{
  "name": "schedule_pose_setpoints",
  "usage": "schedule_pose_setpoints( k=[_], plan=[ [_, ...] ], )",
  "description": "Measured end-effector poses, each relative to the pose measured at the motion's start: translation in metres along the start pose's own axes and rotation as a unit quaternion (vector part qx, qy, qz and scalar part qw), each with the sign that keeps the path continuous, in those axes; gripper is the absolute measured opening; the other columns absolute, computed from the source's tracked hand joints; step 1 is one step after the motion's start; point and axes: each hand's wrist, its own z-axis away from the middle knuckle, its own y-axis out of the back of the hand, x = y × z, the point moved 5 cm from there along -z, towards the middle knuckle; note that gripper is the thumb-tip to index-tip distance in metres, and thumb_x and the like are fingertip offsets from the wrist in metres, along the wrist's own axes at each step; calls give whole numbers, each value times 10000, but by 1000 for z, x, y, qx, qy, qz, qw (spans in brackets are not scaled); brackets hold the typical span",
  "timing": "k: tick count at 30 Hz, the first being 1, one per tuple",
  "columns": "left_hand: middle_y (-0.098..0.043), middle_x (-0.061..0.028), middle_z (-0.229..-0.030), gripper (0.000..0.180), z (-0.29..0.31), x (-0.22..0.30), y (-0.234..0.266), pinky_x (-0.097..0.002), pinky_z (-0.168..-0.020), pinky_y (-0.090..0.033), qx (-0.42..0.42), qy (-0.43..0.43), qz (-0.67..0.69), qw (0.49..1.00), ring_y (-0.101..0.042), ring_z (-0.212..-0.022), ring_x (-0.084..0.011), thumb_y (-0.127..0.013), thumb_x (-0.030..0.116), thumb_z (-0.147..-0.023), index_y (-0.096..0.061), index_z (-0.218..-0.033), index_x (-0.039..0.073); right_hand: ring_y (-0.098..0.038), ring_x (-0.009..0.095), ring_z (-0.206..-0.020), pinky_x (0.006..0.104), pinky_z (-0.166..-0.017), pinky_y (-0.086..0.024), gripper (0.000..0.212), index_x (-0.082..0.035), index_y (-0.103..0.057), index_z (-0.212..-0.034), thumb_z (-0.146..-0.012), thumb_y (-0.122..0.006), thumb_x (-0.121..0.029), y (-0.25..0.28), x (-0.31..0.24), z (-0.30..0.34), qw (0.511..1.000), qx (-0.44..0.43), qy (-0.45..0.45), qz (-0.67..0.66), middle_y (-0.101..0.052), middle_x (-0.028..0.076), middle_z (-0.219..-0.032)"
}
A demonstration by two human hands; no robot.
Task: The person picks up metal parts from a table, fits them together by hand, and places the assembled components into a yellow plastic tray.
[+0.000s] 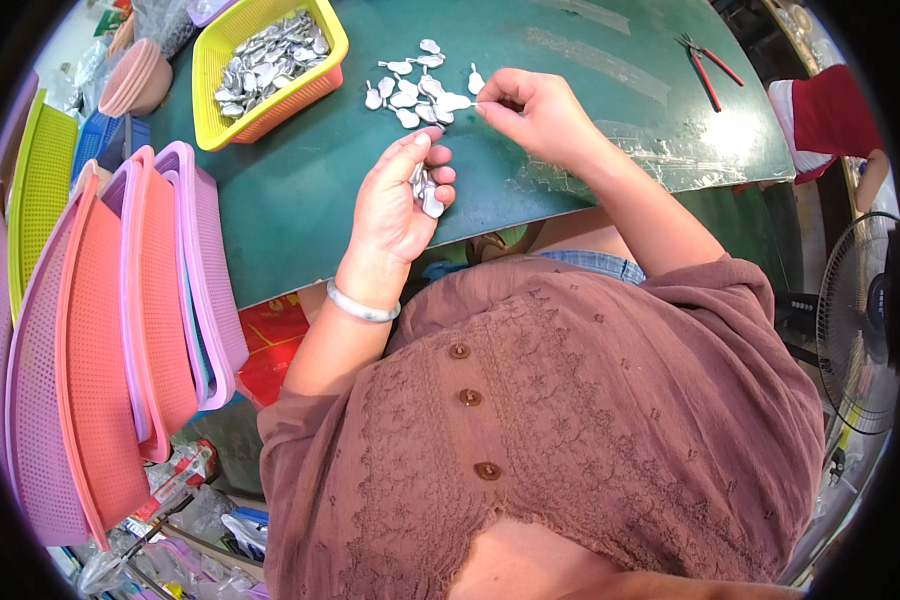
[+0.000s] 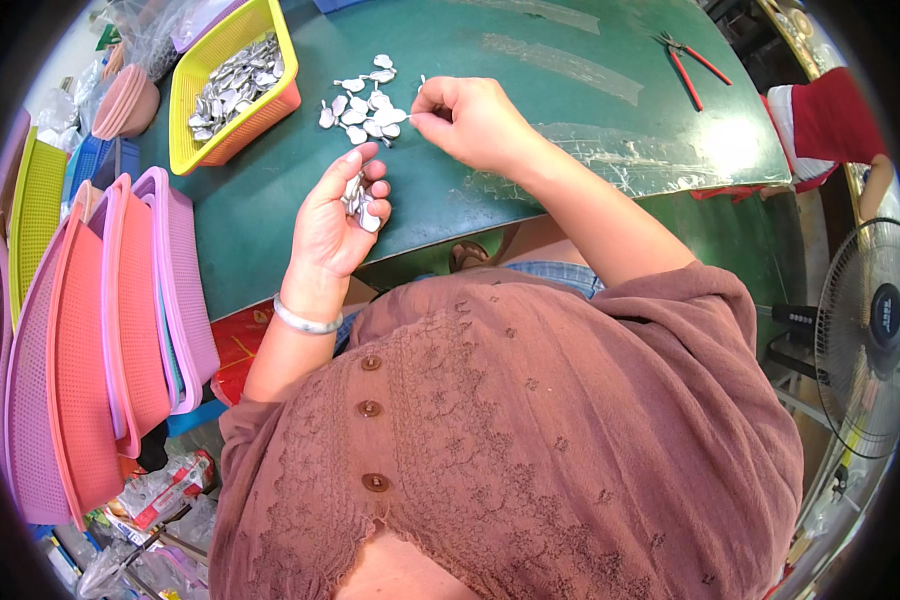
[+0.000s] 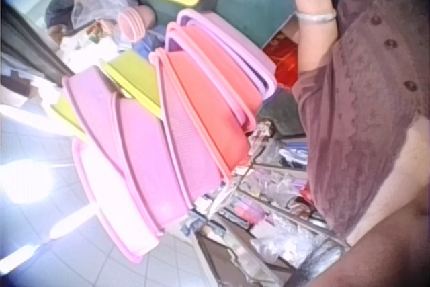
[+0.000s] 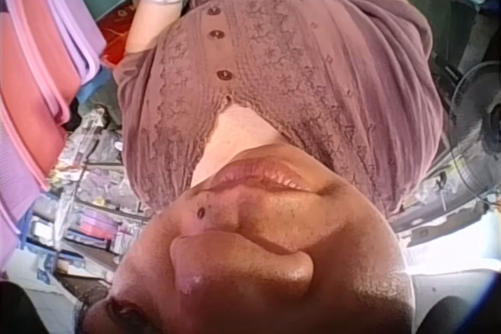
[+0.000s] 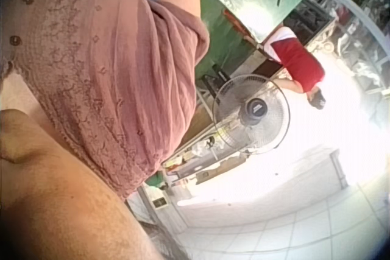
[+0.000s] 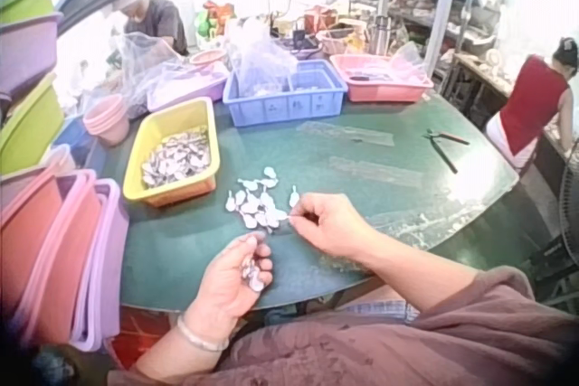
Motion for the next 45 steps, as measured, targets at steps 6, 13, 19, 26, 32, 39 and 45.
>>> schedule_pose_setpoints(
  k=[6,13,19,26,32,39,45],
  plan=[
    [-586,-79,-815,217,1,-1,-10,-248,-500,-424,12,-24,-11,1000,-541,-642,-149,-462,165,-893,-538,-1016,3,-576,208,-716,271,-637,-470,107,-5,-546,-766,-699,-607,53,-7,-36,18,972,8,234,37,-581,83,-816],
    [-582,-79,-814,234,3,3,-5,-253,-510,-427,10,-48,-17,999,-537,-641,-149,-429,127,-896,-535,-1063,1,-571,240,-745,297,-664,-473,183,-8,-555,-864,-695,-591,54,-11,-35,17,973,-30,229,1,-562,99,-858],
    [-568,-72,-778,224,0,1,-3,-253,-516,-432,-11,-25,3,1000,-540,-645,-155,-437,129,-891,-527,-1042,-10,-566,304,-803,364,-712,-458,202,-12,-586,-884,-719,-618,-125,2,15,-12,973,19,72,218,-575,138,-852],
    [-566,-87,-777,162,1,1,-4,-268,-556,-486,2,-27,-55,998,-591,-735,-197,-489,65,-846,-528,-989,1,-565,319,-753,384,-686,-452,247,-2,-586,-800,-732,-623,-237,-5,24,-34,947,-1,28,319,-578,138,-771],
    [-574,-100,-834,164,8,5,-7,-270,-552,-491,36,-29,-49,998,-595,-743,-207,-487,34,-825,-511,-986,19,-554,256,-615,365,-585,-446,226,-1,-610,-781,-760,-584,-225,4,37,-41,975,-2,-39,219,-597,118,-695],
    [-550,-66,-790,193,2,2,-8,-235,-494,-430,17,-15,-20,1000,-529,-640,-156,-515,116,-850,-513,-1023,33,-466,38,-539,181,-465,-352,174,-38,-626,-785,-809,-585,-206,-3,19,-15,950,-103,-217,-202,-560,-23,-652],
    [-542,-46,-771,214,5,4,-13,-216,-476,-398,6,-35,-11,999,-505,-620,-133,-547,193,-859,-540,-1017,49,-475,44,-550,190,-490,-370,179,-37,-627,-813,-834,-570,-206,-17,-5,0,934,-165,-199,-245,-576,-16,-666]
  ],
)
